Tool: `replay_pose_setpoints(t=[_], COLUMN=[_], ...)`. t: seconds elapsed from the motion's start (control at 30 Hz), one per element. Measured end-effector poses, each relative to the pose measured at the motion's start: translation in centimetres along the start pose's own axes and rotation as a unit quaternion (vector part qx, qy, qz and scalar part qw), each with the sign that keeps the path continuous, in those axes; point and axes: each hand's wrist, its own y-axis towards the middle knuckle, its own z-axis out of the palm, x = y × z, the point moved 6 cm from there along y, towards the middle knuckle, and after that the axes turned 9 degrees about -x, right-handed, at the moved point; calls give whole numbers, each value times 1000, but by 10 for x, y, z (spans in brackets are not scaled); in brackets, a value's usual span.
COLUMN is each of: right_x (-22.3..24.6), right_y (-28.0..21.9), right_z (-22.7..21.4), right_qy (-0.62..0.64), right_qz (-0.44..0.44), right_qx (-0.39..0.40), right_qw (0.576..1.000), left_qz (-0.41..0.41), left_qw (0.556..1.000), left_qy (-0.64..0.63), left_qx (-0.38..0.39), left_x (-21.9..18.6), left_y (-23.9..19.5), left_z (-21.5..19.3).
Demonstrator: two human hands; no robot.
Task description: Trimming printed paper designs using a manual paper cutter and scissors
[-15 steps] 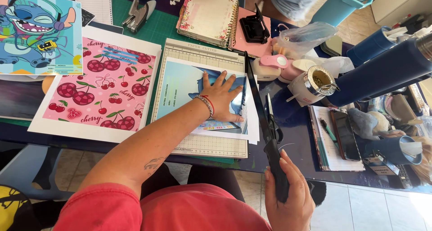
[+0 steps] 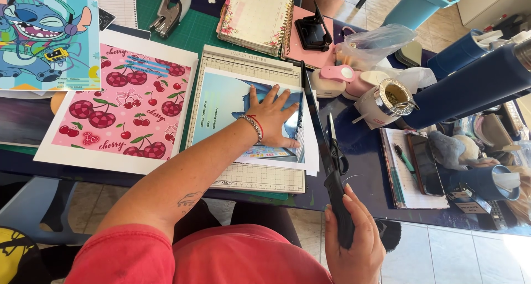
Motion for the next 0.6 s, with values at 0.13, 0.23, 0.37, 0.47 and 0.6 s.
replay_pose_setpoints(t=[0.13, 0.23, 0.37, 0.47, 0.6], right_x=[1, 2, 7, 9, 4], right_y=[-1, -1, 4, 3, 2], right_z=[1, 0, 0, -2, -2], right_qy=[-1, 0, 15, 0, 24], right_qz=[0, 4, -22, -7, -10], right_qx=[-19, -30, -56, -55, -17], right_qw=[1000, 1000, 998, 998, 1000], left_qz=[0, 0, 2, 4, 25], left_qw=[1000, 1000, 1000, 1000, 1000], left_qy=[3, 3, -4, -5, 12], left_qx=[2, 0, 22, 14, -14], left_x=[0, -1, -3, -2, -2], left_y=[0, -1, -10, -7, -1], left_z=[0, -1, -9, -2, 2])
